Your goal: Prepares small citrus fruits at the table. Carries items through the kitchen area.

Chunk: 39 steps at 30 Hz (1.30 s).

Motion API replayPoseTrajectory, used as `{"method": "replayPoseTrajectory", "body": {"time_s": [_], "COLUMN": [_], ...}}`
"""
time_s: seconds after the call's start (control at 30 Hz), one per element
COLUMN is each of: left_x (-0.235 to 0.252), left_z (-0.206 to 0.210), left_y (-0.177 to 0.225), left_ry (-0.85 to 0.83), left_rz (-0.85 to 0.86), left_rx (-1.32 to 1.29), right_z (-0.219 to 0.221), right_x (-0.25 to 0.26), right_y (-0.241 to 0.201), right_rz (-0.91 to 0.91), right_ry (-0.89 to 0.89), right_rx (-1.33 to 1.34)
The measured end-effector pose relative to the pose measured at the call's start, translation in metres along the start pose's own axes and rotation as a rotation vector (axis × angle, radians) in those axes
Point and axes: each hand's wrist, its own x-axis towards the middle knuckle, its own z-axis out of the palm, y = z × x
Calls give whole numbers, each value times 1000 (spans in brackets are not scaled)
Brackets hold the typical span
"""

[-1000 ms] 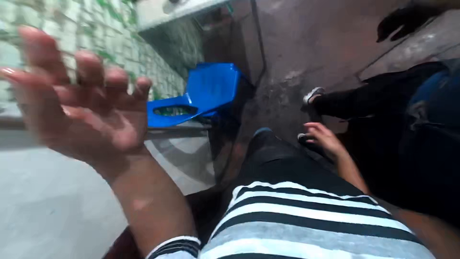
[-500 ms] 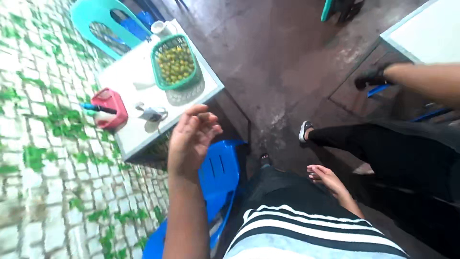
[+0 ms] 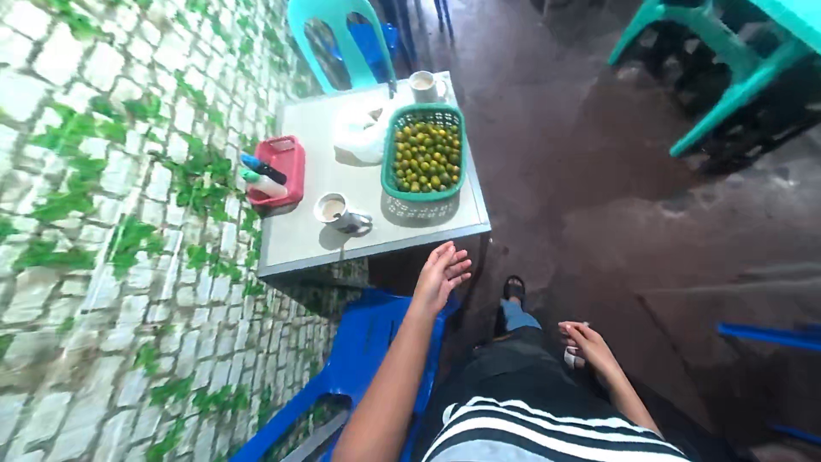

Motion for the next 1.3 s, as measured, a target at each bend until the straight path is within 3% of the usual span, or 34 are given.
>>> {"method": "replayPoseTrajectory", "body": {"time_s": [0.23,0.43,0.6,0.83,1.03,1.13,1.3], "left_x": [129,195,199,184,153,141,141], "left_z": [9,15,16,13,0,-1,10], "left_y": [47,63,71,67,46,39,35], "left_ry": [350,590,632,713,705,730,809], "left_rz": [6,-115,-157,-155,-209,-196,-183], "left_rx": [-233,-376,-420,-460,-409,-411,-431], "right_z": [-28,-42,-11,34,38,56,116], "right_x": [148,242,278,273,277,288,330], "right_y": [-130,-270,-344,-352,-365,-410,-538], "right_rz": [-71,-243,-335,-248,-367,-590,-1117], "right_ry": [-184,-266,-307,-373,-316,-322,-261], "right_rx": [-223,-409,-428,-353,-423,-546,-773]}}
